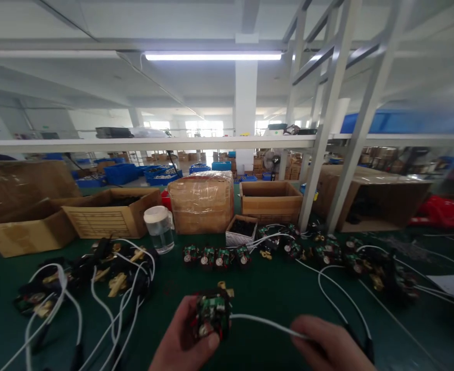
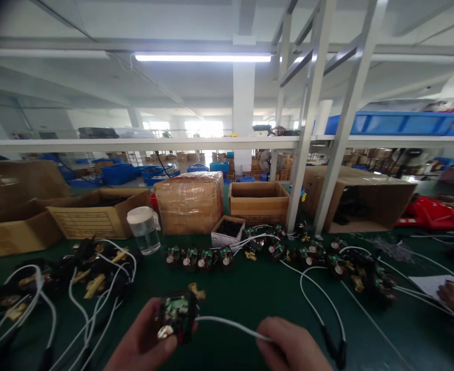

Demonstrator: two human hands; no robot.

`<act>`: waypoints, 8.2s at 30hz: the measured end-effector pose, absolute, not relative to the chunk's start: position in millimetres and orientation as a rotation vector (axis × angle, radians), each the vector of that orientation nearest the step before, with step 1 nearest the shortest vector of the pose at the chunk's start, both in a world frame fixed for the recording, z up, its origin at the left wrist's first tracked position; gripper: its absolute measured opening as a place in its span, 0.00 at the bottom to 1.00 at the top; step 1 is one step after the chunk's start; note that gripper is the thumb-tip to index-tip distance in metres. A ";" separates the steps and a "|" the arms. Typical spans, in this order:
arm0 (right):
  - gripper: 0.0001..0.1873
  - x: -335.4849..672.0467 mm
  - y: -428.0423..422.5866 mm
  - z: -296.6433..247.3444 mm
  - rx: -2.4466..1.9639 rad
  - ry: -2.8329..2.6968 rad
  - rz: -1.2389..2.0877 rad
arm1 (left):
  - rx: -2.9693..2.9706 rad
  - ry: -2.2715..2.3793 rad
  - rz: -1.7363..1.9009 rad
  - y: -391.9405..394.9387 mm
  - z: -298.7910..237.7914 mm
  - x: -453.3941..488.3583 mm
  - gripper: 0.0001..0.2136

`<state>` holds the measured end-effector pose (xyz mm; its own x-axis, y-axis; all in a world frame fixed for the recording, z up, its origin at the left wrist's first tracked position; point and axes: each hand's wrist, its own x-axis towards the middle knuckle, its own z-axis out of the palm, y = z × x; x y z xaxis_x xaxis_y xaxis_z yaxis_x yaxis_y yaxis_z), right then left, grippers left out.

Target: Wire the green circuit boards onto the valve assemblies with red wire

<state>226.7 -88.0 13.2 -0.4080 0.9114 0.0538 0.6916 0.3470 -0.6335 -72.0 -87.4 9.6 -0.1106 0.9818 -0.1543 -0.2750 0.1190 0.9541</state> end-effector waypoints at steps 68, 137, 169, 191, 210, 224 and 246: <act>0.21 115.9 -64.8 -43.8 -1.171 -2.042 0.278 | 2.228 1.977 0.262 7.1 -24.6 -118.3 0.13; 0.11 147.2 -55.5 -6.6 -1.322 -1.480 1.040 | 0.377 0.177 0.892 -65.1 -29.2 -51.5 0.34; 0.11 155.4 -81.3 23.4 -1.219 -1.931 0.691 | 0.304 -0.055 1.027 -77.2 -50.6 -14.7 0.32; 0.10 149.4 -88.4 -0.3 -1.260 -1.942 0.747 | 0.290 -0.093 1.098 -87.0 -44.4 -25.3 0.36; 0.04 127.5 -86.5 45.4 -1.302 -1.830 1.140 | 0.285 -0.120 1.086 -83.1 -52.2 -6.6 0.29; 0.08 124.0 -85.0 51.9 -1.372 -2.161 1.096 | 0.343 -0.143 1.024 -88.3 -46.4 1.6 0.29; 0.15 131.5 -97.3 0.2 -1.225 -2.313 0.867 | 0.289 -0.150 1.047 -88.8 -46.9 -5.2 0.30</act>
<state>131.5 -97.3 0.2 -0.5468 0.8360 0.0455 0.6003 0.4294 -0.6747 -5.2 -88.8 -46.9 0.4942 0.8300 0.2584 -0.8692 0.4666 0.1638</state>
